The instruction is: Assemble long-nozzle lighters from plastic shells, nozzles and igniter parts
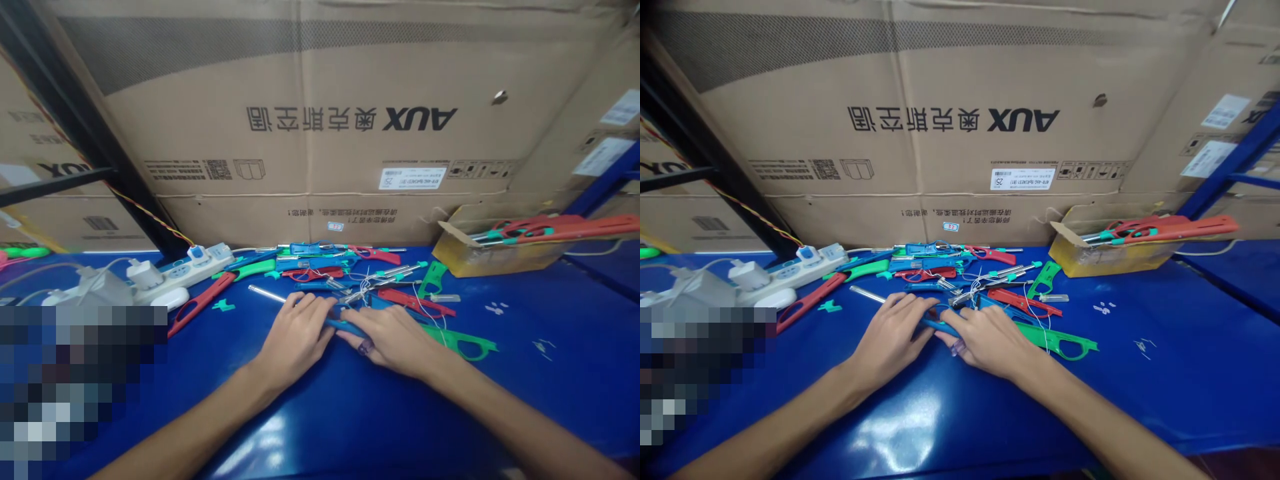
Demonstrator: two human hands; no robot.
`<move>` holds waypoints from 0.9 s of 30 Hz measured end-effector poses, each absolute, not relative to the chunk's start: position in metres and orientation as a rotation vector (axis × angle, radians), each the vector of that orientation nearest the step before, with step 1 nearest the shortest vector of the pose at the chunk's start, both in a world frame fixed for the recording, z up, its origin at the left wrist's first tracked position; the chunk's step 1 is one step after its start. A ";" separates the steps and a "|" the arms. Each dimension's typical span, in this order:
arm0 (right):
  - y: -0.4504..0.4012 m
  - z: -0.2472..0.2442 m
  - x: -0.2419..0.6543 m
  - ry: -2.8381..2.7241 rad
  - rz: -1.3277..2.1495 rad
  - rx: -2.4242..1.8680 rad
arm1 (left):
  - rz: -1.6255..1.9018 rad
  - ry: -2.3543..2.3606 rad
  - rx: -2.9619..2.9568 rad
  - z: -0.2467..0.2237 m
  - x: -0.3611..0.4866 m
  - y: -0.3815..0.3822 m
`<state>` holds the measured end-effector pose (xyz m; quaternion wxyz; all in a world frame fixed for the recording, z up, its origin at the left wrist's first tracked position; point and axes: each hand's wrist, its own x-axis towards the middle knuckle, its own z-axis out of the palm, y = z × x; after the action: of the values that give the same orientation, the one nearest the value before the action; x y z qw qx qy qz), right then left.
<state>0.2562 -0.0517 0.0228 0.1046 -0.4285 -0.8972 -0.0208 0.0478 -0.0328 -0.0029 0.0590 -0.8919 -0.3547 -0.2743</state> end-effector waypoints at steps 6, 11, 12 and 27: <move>-0.048 0.019 0.259 -2.577 0.051 -1.218 | -0.910 -1.004 -2.727 0.004 0.053 -0.037; -0.048 0.018 0.261 -2.606 0.059 -1.219 | -0.945 -0.916 -2.700 0.005 0.053 -0.038; -0.048 0.019 0.261 -2.619 0.063 -1.217 | -0.950 -0.901 -2.689 0.005 0.053 -0.038; -0.044 0.026 0.265 -2.559 0.171 -1.174 | -1.001 -0.945 -2.680 0.000 0.050 -0.032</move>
<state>0.2653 -0.0440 0.0258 0.1598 -0.4108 -0.8956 0.0597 0.0495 -0.0316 0.0005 0.0640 -0.8877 -0.3131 -0.3315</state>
